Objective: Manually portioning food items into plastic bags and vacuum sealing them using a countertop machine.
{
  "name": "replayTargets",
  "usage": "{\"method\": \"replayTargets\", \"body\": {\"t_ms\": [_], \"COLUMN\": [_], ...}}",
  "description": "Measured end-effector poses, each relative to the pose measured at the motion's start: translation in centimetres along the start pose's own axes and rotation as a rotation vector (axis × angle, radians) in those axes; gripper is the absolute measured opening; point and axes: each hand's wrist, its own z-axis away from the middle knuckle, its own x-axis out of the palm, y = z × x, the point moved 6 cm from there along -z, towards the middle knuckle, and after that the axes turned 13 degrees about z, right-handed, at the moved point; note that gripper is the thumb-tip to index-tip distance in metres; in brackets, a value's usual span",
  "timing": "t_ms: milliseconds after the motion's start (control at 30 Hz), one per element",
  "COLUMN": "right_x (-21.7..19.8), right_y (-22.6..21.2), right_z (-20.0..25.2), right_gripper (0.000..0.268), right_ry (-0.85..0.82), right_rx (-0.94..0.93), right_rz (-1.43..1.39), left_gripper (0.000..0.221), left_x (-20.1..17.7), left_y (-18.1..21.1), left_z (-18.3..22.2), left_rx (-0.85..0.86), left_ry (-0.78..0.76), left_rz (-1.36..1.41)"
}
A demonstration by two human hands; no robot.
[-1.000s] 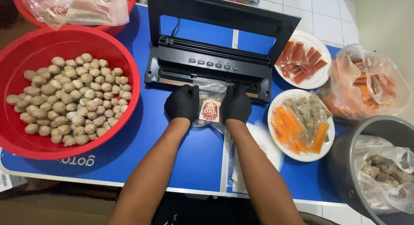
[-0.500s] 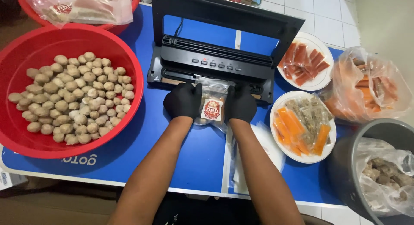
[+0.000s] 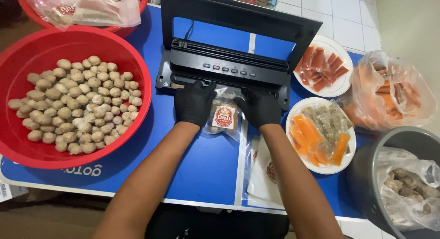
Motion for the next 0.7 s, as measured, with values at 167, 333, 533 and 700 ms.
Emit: {"method": "replayTargets", "body": {"t_ms": [167,333,533,700], "right_x": [-1.6,-1.1,-0.9,-1.0], "right_y": [-0.4,0.2,-0.1,-0.1], "right_z": [0.1,-0.1,0.5,0.0], "right_gripper": [0.040,0.042,0.039,0.035], "right_ry": [-0.088,-0.141,-0.125,-0.116], "right_rx": [0.020,0.054,0.049,0.039], "right_rz": [0.089,0.079,0.105,0.100], "left_gripper": [0.031,0.035,0.035,0.038], "left_x": [-1.1,-0.9,-2.2,-0.4], "left_y": [-0.1,-1.0,-1.5,-1.8], "left_z": [-0.2,-0.1,0.3,0.0], "left_rx": [-0.032,-0.044,0.011,-0.034], "left_ry": [-0.160,-0.196,-0.125,-0.125], "left_rz": [0.060,0.036,0.060,0.104]}}
